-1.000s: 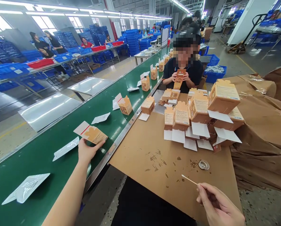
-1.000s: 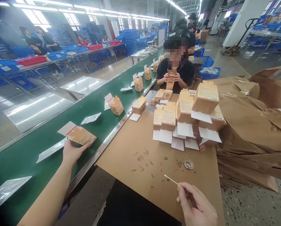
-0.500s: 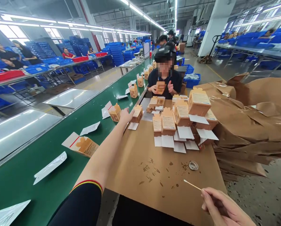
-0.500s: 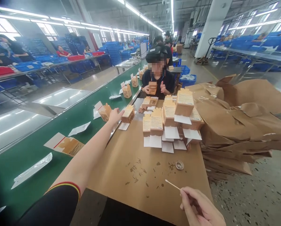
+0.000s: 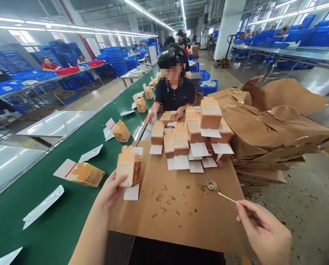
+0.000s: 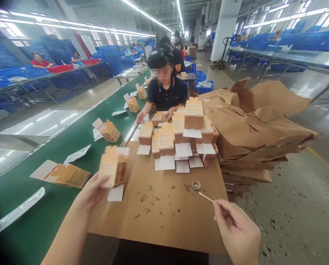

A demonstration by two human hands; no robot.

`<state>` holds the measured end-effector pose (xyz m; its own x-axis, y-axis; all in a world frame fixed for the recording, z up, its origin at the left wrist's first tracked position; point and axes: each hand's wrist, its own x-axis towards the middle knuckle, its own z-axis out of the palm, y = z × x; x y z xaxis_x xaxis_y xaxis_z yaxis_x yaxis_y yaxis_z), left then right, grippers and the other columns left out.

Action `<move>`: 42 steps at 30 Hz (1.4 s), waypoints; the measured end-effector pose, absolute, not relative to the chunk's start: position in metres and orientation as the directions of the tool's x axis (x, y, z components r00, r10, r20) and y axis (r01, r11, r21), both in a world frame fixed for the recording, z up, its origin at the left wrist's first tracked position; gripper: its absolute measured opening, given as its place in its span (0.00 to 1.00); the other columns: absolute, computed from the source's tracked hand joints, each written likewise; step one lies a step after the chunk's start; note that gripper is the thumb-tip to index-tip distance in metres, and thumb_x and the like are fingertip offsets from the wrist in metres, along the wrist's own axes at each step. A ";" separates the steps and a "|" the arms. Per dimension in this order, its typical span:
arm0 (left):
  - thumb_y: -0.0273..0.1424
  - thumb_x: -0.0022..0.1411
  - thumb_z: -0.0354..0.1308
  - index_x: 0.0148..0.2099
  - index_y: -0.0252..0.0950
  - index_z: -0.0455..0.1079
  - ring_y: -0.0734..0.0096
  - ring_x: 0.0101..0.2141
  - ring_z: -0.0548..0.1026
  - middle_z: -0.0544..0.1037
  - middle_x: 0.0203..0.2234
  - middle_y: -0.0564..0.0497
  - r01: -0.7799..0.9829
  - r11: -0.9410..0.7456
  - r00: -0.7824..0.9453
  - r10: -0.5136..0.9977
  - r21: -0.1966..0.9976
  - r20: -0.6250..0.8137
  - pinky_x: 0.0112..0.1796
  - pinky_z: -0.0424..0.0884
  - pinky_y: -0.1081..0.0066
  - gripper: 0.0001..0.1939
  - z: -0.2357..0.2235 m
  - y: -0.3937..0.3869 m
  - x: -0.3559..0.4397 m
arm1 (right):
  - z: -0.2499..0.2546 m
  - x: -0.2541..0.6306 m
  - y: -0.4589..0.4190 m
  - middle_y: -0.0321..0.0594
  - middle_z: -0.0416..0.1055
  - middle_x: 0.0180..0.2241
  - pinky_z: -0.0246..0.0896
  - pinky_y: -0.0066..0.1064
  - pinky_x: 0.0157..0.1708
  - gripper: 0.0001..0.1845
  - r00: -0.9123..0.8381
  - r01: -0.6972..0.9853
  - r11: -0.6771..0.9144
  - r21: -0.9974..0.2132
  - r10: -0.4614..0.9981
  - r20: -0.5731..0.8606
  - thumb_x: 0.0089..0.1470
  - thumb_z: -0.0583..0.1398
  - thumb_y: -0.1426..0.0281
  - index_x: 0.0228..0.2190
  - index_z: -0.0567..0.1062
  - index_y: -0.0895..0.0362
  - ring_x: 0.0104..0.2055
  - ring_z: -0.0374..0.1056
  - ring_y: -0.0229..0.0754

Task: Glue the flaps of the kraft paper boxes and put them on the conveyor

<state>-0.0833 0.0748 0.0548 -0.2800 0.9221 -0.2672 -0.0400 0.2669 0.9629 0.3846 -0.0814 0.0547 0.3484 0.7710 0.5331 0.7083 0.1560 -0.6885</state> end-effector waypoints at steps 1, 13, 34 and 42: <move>0.54 0.38 0.88 0.63 0.39 0.81 0.29 0.55 0.91 0.93 0.51 0.35 -0.096 0.316 -0.258 0.908 0.944 -0.330 0.56 0.89 0.42 0.52 0.050 0.052 -0.085 | 0.055 0.384 -0.074 0.38 0.83 0.26 0.78 0.32 0.28 0.17 0.310 0.730 0.197 -0.655 0.758 0.574 0.75 0.70 0.54 0.34 0.89 0.47 0.23 0.78 0.43; 0.55 0.43 0.92 0.61 0.39 0.82 0.27 0.63 0.89 0.91 0.60 0.32 -0.115 0.338 0.052 0.941 0.934 -0.334 0.65 0.85 0.35 0.48 0.021 0.003 0.010 | 0.025 0.387 -0.024 0.40 0.84 0.29 0.75 0.33 0.30 0.26 0.158 0.786 0.197 -0.586 0.852 0.498 0.80 0.61 0.50 0.34 0.86 0.49 0.26 0.78 0.43; 0.49 0.48 0.91 0.67 0.44 0.73 0.37 0.61 0.89 0.90 0.59 0.39 0.021 0.251 0.063 0.966 0.968 -0.252 0.60 0.88 0.44 0.49 0.005 0.016 0.031 | -0.015 0.261 -0.047 0.36 0.78 0.27 0.73 0.29 0.30 0.17 0.002 0.540 0.378 -0.752 0.893 0.451 0.78 0.61 0.70 0.34 0.84 0.50 0.26 0.73 0.39; 0.43 0.51 0.89 0.60 0.50 0.73 0.38 0.57 0.89 0.89 0.55 0.43 0.253 0.155 0.014 0.986 0.955 -0.164 0.56 0.86 0.44 0.39 -0.003 -0.009 0.040 | 0.010 0.299 -0.079 0.36 0.82 0.29 0.76 0.26 0.29 0.13 0.102 0.521 0.316 -0.793 0.899 0.425 0.78 0.65 0.70 0.38 0.86 0.50 0.26 0.77 0.39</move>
<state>0.0403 -0.0088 -0.0033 0.0136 0.9863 -0.1642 0.2534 0.1555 0.9548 0.2991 -0.0787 0.0101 0.1019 0.8994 0.4251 0.5207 0.3159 -0.7931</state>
